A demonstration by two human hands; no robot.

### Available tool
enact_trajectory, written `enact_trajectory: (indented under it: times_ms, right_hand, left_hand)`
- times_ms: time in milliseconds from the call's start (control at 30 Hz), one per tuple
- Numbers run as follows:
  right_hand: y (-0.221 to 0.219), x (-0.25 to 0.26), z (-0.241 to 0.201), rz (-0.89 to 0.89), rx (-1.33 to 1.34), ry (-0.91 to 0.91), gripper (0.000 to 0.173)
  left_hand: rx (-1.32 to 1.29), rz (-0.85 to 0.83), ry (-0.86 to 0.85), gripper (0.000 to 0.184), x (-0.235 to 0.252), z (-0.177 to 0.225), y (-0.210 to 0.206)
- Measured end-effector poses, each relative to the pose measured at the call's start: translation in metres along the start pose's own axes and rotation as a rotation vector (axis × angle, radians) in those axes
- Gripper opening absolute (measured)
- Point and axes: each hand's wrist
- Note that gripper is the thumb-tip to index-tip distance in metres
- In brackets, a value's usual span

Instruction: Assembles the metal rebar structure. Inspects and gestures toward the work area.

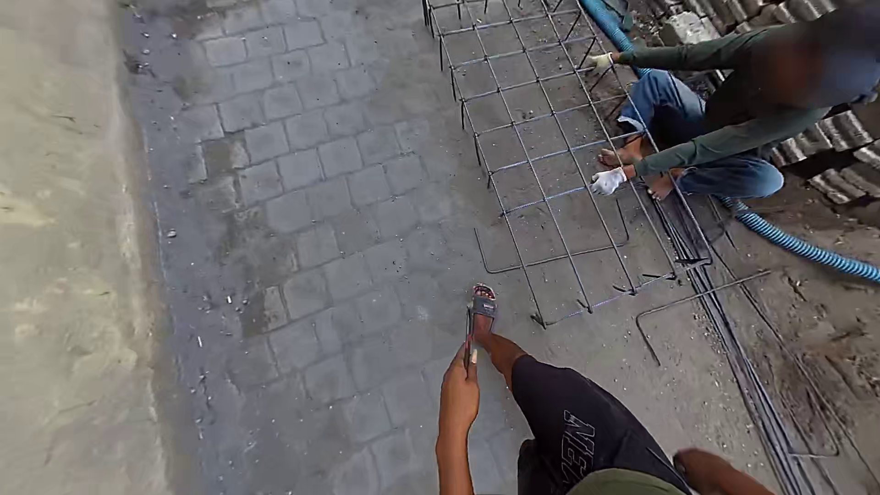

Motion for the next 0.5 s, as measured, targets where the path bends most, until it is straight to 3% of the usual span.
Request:
enact_trajectory:
  times_ms: [33, 100, 167, 267, 367, 500]
  right_hand:
    - [0.023, 0.067, -0.012, 0.106, 0.110, 0.076, 0.041]
    - [0.083, 0.143, -0.103, 0.298, 0.502, 0.115, 0.042]
    - [0.134, 0.153, -0.212, 0.349, 0.824, 0.223, 0.040]
    - [0.169, 0.141, -0.317, 0.271, 0.826, 0.490, 0.037]
    - [0.167, 0.138, -0.371, 0.271, 0.768, 0.521, 0.035]
    - [0.177, 0.180, -0.402, 0.320, 0.841, 0.342, 0.036]
  left_hand:
    - [0.009, -0.042, -0.016, 0.041, 0.029, 0.008, 0.011]
    - [0.075, -0.138, -0.038, 0.041, 0.087, 0.022, 0.035]
    - [0.181, -0.238, -0.063, 0.043, 0.126, 0.033, 0.062]
    - [0.321, -0.305, -0.103, 0.044, 0.167, 0.058, 0.119]
    - [0.400, -0.304, -0.107, 0.044, 0.199, 0.088, 0.181]
    - [0.323, -0.252, -0.160, 0.039, 0.276, 0.113, 0.235]
Point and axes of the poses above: each hand's wrist, its own x-axis towards the middle knuckle, its own y-axis out of the back of the hand, z = x × y, and after that the axes turned 13 degrees about x, right-handed
